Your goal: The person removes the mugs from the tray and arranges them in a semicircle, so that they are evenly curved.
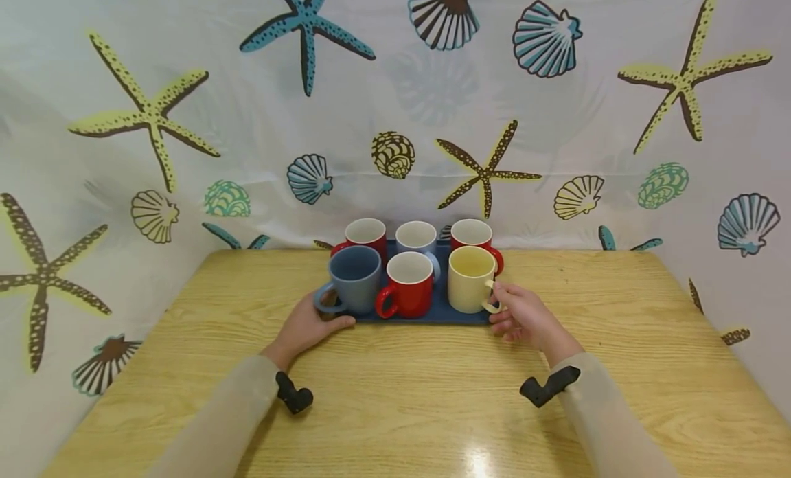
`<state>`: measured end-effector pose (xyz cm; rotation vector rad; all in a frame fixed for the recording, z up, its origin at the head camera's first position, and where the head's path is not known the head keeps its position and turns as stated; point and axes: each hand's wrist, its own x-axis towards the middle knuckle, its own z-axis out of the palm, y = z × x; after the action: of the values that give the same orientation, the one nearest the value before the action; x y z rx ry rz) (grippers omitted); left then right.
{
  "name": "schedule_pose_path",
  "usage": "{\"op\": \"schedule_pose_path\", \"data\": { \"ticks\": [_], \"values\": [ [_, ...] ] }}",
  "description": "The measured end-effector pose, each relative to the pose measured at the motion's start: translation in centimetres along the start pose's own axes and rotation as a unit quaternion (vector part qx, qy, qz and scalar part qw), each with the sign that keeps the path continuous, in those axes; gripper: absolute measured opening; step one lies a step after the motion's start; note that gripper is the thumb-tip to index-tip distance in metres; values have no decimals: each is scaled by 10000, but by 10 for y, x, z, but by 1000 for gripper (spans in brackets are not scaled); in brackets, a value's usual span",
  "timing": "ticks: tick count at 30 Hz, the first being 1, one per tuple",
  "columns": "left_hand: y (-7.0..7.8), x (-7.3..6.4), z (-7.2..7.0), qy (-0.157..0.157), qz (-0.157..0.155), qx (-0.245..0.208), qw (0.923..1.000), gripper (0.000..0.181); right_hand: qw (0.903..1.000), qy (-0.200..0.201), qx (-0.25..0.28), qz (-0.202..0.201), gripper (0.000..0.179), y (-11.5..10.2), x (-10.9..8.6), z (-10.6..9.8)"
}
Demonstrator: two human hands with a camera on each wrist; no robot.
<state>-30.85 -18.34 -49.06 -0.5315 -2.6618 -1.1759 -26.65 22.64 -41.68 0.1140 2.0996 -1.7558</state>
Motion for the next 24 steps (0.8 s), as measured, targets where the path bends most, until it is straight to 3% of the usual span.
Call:
{"op": "schedule_pose_path", "data": {
  "ticks": [11, 24],
  "values": [
    [1, -1, -1, 72, -58, 31, 10000, 58, 9980, 196, 587, 98, 41, 2, 1, 3],
    [0, -2, -1, 120, -69, 67, 9999, 56, 9961, 437, 669, -375, 40, 7, -11, 2]
  ]
}}
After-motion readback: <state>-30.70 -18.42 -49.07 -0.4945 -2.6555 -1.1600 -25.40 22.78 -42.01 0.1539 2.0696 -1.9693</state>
